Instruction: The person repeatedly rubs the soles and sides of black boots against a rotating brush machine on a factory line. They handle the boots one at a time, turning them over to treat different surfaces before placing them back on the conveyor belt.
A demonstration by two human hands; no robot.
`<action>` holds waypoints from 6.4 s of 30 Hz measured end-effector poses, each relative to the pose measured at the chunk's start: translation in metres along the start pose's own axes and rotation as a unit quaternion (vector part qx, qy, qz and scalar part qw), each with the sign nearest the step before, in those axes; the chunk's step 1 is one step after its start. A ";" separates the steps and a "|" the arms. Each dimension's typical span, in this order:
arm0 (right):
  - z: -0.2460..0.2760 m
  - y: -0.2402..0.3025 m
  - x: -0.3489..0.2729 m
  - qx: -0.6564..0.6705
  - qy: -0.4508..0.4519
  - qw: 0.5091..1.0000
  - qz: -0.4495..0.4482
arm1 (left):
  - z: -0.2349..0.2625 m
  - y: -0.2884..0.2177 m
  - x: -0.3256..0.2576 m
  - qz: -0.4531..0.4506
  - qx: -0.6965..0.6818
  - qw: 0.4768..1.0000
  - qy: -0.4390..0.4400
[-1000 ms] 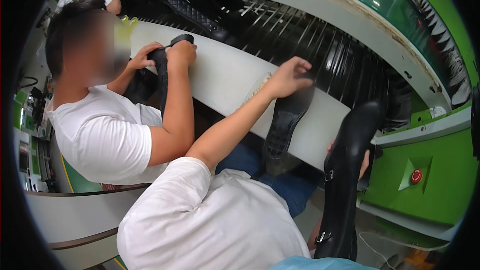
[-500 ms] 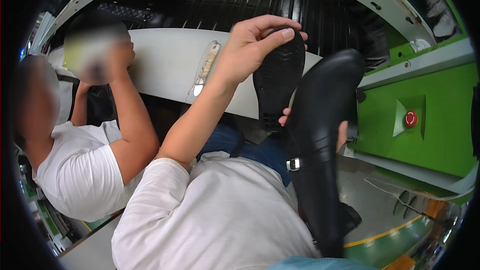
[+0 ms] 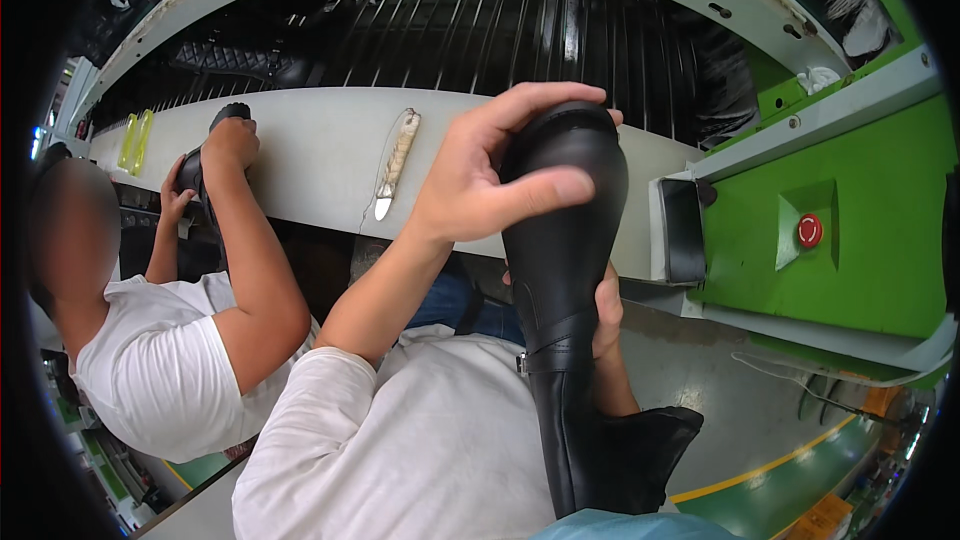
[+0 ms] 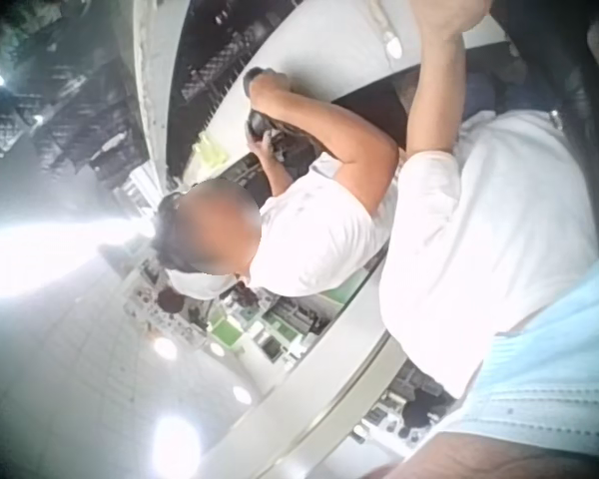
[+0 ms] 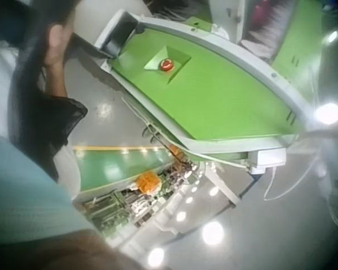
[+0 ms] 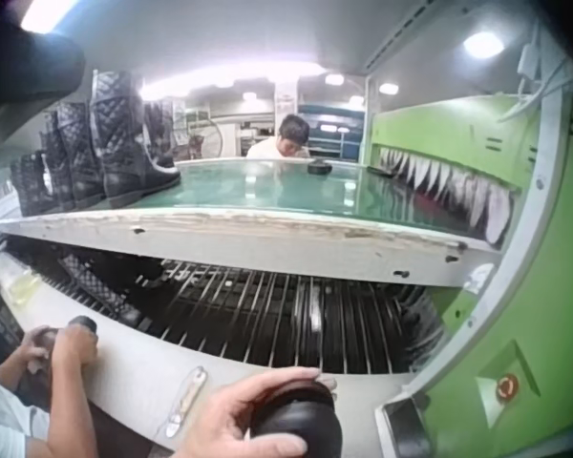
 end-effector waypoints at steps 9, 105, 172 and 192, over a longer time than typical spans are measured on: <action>-0.007 0.004 -0.003 -0.027 -0.016 0.999 0.004 | 0.001 -0.003 -0.004 -0.026 0.056 0.998 0.009; 0.055 0.095 0.016 -0.616 0.142 0.747 0.205 | 0.037 0.075 -0.151 0.187 0.075 0.979 0.025; 0.020 0.082 0.078 -0.480 0.134 0.866 0.049 | 0.011 0.070 -0.164 0.068 0.157 0.980 -0.098; -0.036 0.202 0.070 -0.618 0.164 0.713 0.289 | -0.064 -0.132 0.038 -0.285 0.641 0.700 0.137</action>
Point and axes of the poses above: each hand's wrist, its own x-axis towards the middle knuckle, its own z-axis out of the back of the hand, y = z × x, the point moved 5 cm from there along x, towards the middle knuckle, and after that the axes turned 9 degrees about x, right-handed, at the moved point
